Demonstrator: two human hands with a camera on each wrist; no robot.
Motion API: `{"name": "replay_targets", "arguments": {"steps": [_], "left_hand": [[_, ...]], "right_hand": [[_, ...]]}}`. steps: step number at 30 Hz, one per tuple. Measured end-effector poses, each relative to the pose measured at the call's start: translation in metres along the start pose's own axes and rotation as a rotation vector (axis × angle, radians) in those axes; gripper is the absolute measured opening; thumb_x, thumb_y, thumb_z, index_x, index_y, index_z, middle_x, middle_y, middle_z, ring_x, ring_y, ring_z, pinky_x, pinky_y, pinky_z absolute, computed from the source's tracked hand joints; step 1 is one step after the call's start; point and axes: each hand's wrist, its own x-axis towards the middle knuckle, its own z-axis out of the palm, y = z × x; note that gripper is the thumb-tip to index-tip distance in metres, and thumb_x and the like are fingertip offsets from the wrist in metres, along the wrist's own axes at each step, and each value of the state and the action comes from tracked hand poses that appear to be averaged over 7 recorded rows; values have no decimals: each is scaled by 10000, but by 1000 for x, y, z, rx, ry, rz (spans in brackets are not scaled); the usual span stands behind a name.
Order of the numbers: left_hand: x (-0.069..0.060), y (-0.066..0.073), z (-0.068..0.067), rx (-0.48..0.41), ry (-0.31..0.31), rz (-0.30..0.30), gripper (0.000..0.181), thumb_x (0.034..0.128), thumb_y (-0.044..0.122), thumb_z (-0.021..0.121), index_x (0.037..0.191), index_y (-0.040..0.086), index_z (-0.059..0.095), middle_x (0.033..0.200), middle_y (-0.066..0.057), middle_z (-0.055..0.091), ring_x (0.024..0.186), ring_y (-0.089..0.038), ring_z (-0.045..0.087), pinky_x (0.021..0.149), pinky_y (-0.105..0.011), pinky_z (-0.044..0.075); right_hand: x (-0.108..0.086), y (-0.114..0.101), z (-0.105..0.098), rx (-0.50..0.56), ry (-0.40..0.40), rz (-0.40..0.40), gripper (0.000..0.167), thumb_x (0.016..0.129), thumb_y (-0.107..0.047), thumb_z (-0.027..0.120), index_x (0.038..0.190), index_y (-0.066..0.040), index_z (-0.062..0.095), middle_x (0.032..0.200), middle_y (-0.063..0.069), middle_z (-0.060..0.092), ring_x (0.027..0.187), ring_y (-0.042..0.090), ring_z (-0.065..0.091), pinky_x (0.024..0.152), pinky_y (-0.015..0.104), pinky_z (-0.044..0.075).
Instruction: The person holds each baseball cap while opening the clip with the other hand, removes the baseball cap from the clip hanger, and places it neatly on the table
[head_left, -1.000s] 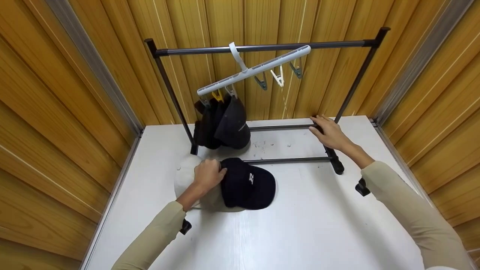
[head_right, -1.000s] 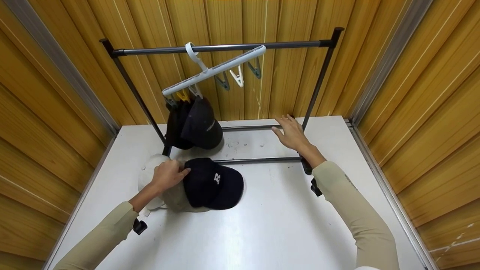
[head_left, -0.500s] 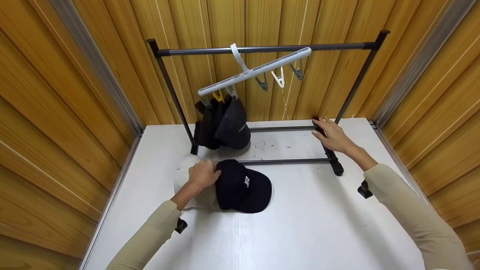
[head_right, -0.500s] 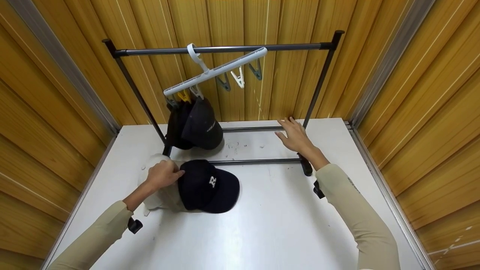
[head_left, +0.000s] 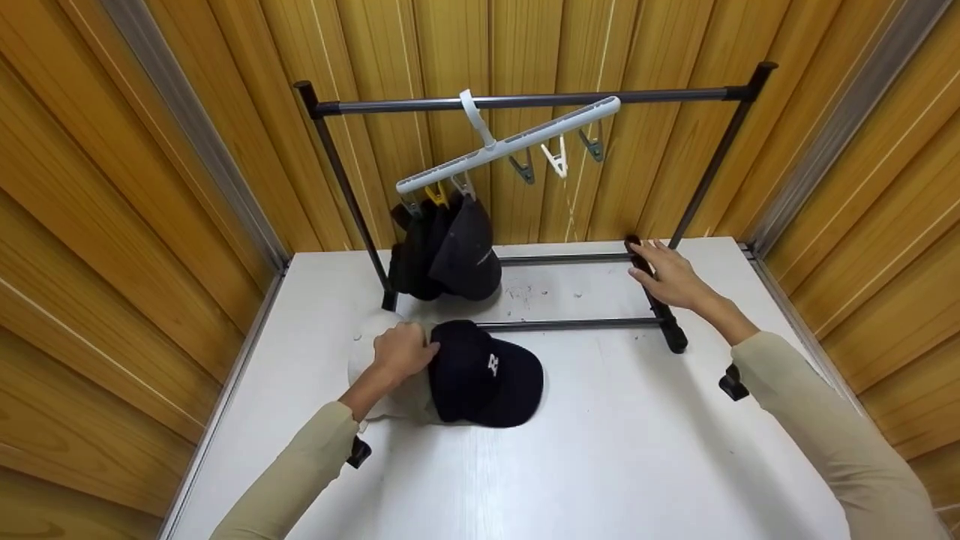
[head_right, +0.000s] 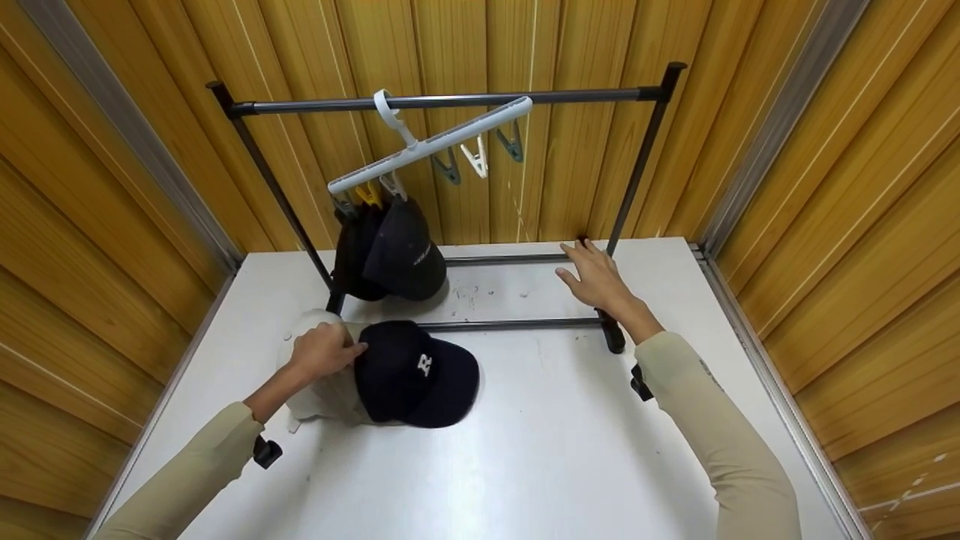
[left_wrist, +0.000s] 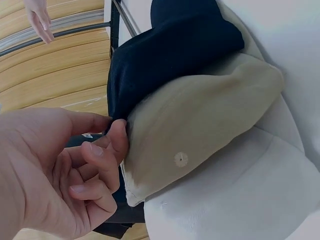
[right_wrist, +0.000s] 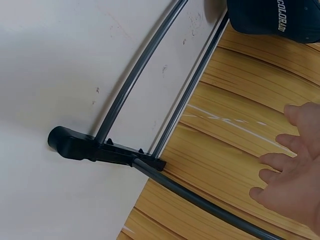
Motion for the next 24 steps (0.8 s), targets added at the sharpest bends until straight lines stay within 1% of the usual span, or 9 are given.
{"name": "replay_targets", "arguments": {"steps": [5,8,11,12,15,18,20,22,24], "left_hand": [[1,1,-2,-5,1,-7,532,949,317,706,528,163,419,711,-73,634,592,-223,557,602,-459,501],[4,3,-5,1,11,-15,490,946,316,708,564,150,450,862,-137,712,680,-280,634,688,-521,547],[6,4,-7,16,14,-27,455,937,317,719,592,143,479,984,-164,738,776,-322,678,758,-559,559],[6,4,-8,24,13,-27,453,933,319,725,590,142,487,978,-160,740,778,-321,678,759,-559,560],[8,5,-9,26,10,-18,452,927,313,733,569,153,509,837,-107,719,705,-277,646,710,-529,554],[11,4,-11,8,32,-1,410,933,291,723,585,138,570,706,-64,668,630,-243,598,642,-491,530],[13,3,-14,-27,63,19,295,936,258,718,690,106,658,723,-68,684,648,-252,620,640,-486,530],[16,2,-17,-72,88,60,187,939,224,713,860,54,718,825,-113,721,737,-288,673,682,-494,550],[19,1,-19,-122,92,116,213,943,192,707,1051,9,712,981,-173,728,885,-335,696,761,-508,563]], "right_hand": [[-4,4,-2,-12,-2,0,556,1078,-203,483,1528,94,348,1566,405,287,1499,575,171,1192,714,131],[-10,7,-6,-10,2,8,556,1077,-204,483,1526,96,350,1566,404,290,1500,576,171,1191,720,123],[-16,12,-10,-11,8,16,559,1074,-206,491,1522,98,354,1560,412,290,1497,584,167,1184,731,121],[-18,13,-11,-9,7,22,560,1073,-205,494,1522,98,354,1559,415,287,1497,586,162,1183,733,119],[-24,19,-11,-11,2,40,565,1071,-213,502,1520,99,356,1558,422,278,1495,590,158,1180,737,120],[-27,21,-10,-9,-7,51,571,1072,-227,503,1520,95,357,1564,418,273,1497,587,155,1184,732,116],[-28,23,-9,-9,-9,44,573,1072,-232,503,1518,98,360,1561,420,276,1494,589,163,1183,731,121],[-29,23,-8,-12,-12,38,569,1072,-227,502,1517,98,361,1557,421,285,1493,591,166,1183,732,121],[-30,24,-7,-14,-24,36,568,1073,-221,500,1517,103,356,1553,428,283,1489,597,164,1178,738,120]]}}
